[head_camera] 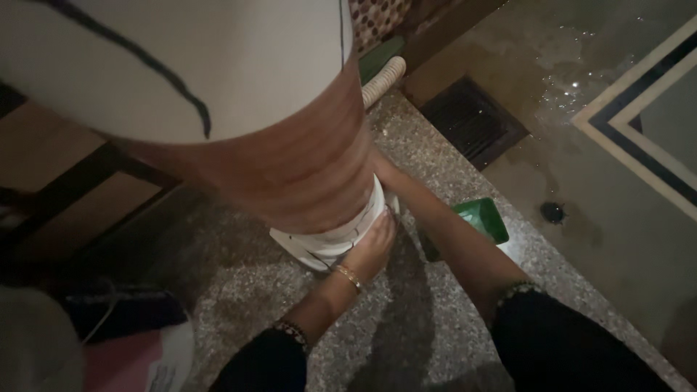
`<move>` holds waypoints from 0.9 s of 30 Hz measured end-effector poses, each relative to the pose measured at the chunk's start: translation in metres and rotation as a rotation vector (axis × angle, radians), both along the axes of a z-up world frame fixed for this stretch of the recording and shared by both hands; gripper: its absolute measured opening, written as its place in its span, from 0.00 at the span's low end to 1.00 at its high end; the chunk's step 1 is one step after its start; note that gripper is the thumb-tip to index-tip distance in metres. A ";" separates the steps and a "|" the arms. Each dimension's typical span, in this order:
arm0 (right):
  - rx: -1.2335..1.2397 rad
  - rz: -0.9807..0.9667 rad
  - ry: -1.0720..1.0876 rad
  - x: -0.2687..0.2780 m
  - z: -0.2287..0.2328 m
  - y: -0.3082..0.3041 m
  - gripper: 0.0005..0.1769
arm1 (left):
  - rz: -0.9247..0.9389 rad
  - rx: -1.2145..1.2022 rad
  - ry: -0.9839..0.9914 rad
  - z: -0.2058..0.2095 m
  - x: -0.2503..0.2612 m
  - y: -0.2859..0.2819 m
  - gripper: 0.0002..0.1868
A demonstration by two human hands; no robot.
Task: The person scrubs a vertical pipe with a green sponge, moving up and down its length. The person uses both hands to hold the pipe and scrub its surface.
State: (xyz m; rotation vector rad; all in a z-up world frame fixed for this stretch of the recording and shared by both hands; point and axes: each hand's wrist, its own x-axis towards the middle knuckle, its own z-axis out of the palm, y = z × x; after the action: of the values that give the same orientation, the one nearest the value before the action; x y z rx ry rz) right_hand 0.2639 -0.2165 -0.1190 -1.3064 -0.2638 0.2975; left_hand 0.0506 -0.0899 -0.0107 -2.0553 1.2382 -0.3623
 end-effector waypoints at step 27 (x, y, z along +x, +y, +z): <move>-0.555 -0.323 -0.107 -0.253 0.070 0.018 0.42 | -0.236 0.032 -0.042 0.046 -0.012 0.077 0.37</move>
State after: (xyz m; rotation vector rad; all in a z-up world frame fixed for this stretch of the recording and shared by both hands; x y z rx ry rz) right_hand 0.0111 -0.1986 -0.0490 -1.8882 -0.0538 0.0199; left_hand 0.0385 -0.0129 0.0349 -1.8692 1.4550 -0.4886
